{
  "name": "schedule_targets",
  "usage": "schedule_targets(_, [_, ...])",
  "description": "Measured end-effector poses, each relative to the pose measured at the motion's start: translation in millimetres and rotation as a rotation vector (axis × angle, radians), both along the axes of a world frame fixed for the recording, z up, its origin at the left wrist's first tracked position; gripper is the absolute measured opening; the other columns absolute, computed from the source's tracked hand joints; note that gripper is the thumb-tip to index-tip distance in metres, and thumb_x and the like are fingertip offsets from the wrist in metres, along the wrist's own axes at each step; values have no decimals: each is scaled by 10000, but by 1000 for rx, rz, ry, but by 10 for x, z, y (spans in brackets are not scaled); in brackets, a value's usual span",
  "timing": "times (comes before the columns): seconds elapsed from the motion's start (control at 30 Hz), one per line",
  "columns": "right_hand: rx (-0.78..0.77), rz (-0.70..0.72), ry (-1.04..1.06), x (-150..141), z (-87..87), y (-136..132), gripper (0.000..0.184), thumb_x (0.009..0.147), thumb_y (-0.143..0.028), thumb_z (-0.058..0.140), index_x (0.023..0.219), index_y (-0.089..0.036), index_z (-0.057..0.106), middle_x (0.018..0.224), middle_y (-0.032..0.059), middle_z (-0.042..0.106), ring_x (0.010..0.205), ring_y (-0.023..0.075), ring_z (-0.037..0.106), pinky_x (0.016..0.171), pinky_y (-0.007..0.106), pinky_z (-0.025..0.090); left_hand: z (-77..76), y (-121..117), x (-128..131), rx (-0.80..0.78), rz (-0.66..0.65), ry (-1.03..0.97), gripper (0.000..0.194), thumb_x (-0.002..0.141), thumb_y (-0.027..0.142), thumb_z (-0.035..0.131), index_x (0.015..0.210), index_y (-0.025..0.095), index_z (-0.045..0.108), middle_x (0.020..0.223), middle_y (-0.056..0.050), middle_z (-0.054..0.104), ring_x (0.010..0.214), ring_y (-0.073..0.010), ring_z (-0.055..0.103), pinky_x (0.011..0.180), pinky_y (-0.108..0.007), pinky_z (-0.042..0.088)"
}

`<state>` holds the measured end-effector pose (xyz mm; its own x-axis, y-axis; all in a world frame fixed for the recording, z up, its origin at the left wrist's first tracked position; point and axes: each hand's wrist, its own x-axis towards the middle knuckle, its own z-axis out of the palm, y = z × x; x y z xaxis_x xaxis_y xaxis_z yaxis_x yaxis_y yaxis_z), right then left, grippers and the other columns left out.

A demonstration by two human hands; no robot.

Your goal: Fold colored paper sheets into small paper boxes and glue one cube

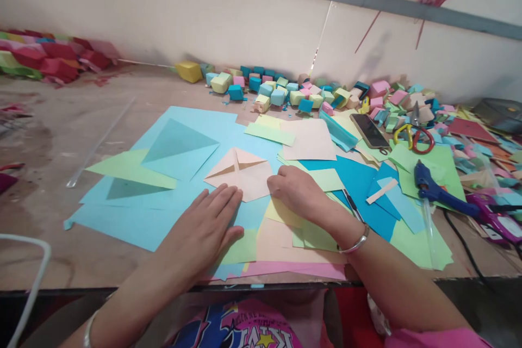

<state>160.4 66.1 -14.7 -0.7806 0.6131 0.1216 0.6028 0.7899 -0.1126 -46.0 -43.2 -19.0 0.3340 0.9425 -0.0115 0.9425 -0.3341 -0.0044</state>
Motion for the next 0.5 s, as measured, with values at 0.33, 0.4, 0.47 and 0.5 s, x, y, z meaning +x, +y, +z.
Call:
schedule_targets(0.33, [325,107,4,-19,35,-105,268,864,-9,393,716,-156,561,723,57,569,632,142,395,572,319,230,-41,-51,-89,-30,-35,-11,519,961,359,483,1411,100,468,1529,-131,383,1414,-303,357,1127,-542,348])
schedule_targets(0.4, [262,108,48,-8,17,-107,255,890,-41,393,746,-152,571,652,32,542,593,136,399,546,306,248,-64,-65,-115,-25,-48,-24,524,969,364,466,1435,127,437,1537,-110,375,1422,-288,345,1128,-539,347])
schedule_targets(0.47, [159,115,116,15,-13,-80,216,914,-75,409,826,-134,597,679,37,575,620,138,459,557,285,310,-76,-73,-137,-28,-52,-33,530,972,365,459,1454,150,410,1542,-93,369,1428,-278,337,1127,-539,347])
schedule_targets(0.5, [92,135,150,29,-27,-58,192,921,-87,422,901,-125,610,742,53,612,673,143,505,588,275,352,-75,-74,-145,-34,-51,-34,528,972,366,460,1453,156,411,1542,-88,370,1427,-277,339,1124,-543,348])
